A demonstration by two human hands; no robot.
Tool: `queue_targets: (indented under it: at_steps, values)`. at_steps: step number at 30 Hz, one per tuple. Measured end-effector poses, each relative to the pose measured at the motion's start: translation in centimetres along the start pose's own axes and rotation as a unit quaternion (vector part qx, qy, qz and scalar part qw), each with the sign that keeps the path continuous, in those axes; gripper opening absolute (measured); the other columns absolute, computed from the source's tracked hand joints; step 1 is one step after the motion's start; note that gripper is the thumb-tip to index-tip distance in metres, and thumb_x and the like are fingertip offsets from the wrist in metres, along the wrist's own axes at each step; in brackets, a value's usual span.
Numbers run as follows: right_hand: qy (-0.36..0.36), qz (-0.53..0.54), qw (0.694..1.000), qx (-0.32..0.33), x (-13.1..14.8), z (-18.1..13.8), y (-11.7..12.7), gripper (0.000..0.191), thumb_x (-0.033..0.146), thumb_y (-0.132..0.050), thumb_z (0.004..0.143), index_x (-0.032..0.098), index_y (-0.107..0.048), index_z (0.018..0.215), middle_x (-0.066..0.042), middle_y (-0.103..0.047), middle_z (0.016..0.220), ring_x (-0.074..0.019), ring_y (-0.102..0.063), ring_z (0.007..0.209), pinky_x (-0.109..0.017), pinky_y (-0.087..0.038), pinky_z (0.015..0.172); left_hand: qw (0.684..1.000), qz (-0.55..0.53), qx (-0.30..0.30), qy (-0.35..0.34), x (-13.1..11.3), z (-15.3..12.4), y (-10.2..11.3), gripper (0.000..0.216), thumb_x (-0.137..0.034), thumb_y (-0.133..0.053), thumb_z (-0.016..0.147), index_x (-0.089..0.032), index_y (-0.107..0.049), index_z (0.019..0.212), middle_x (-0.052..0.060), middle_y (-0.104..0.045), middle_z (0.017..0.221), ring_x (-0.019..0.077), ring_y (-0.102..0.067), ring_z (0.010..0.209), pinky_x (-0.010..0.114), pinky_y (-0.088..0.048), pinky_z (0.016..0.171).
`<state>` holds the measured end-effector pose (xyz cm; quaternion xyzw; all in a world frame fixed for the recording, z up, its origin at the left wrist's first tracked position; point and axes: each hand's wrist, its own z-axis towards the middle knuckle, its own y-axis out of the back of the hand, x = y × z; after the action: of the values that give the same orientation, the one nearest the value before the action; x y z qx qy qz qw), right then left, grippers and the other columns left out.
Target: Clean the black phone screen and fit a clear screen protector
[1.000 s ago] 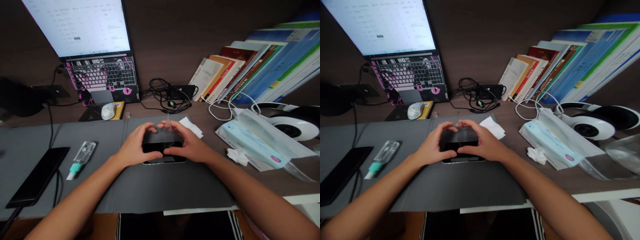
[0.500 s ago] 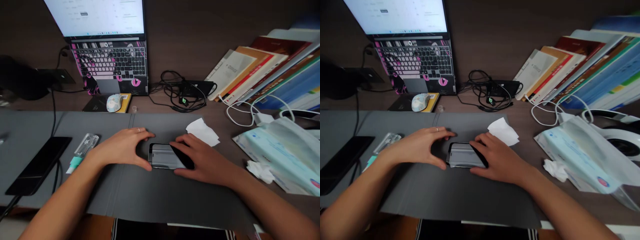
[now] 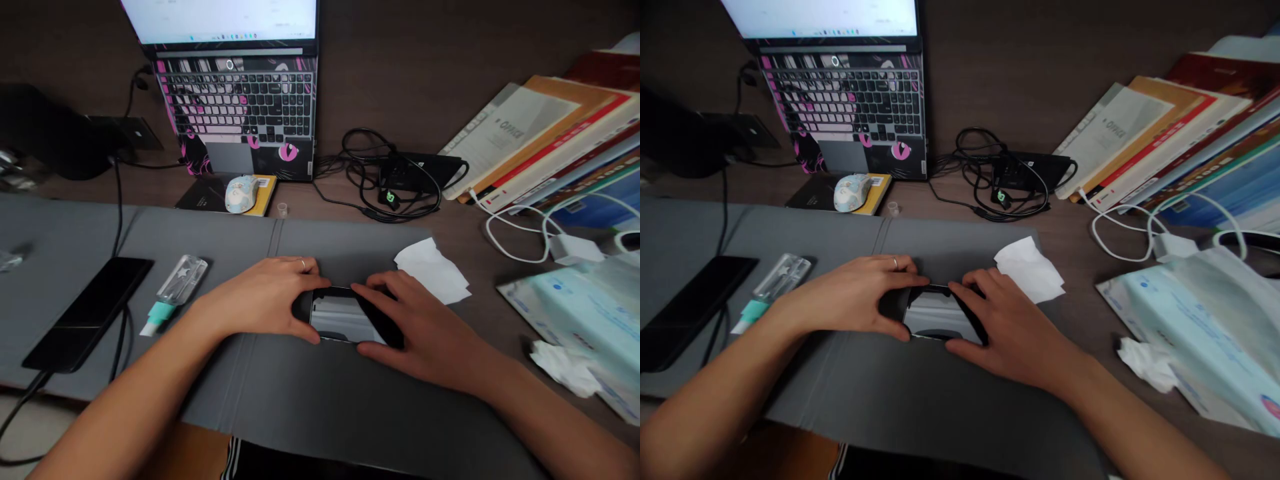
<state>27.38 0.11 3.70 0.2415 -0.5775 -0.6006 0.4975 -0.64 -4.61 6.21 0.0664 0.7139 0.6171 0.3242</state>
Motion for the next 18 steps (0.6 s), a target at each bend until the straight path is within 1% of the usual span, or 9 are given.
queue_targets:
  at_steps: [7,11,18]
  values:
    - [-0.003,0.008,1.0,-0.003,0.06,0.1,-0.05,0.064,0.053,-0.068,0.088,0.018,-0.056,0.14,-0.018,-0.061,0.12,-0.0348,-0.059,0.108,-0.053,-0.053,0.088,1.0,-0.007,-0.015,0.0,0.2,-0.07,-0.2,0.066,-0.059,-0.08,0.075,-0.027,-0.065,0.131,0.006,-0.066,0.113,0.028,-0.067,0.099,0.039,-0.053,0.083]
    - [-0.005,0.006,1.0,0.0,0.16,0.12,-0.01,0.063,0.051,-0.068,0.088,0.015,-0.056,0.139,-0.019,-0.06,0.12,-0.0348,-0.059,0.108,-0.051,-0.053,0.089,1.0,0.005,-0.003,0.01,0.11,-0.09,-0.05,0.067,-0.058,-0.081,0.075,-0.027,-0.066,0.132,0.006,-0.066,0.115,0.0284,-0.067,0.101,0.038,-0.053,0.083]
    - [0.0,0.004,1.0,0.009,0.14,0.07,-0.04,0.065,0.052,-0.066,0.09,0.013,-0.055,0.14,-0.019,-0.058,0.121,-0.0342,-0.058,0.108,-0.051,-0.052,0.09,0.999,0.022,0.015,0.02,-0.12,-0.05,0.0,0.069,-0.059,-0.079,0.077,-0.024,-0.064,0.135,0.006,-0.064,0.12,0.0282,-0.067,0.104,0.037,-0.052,0.086]
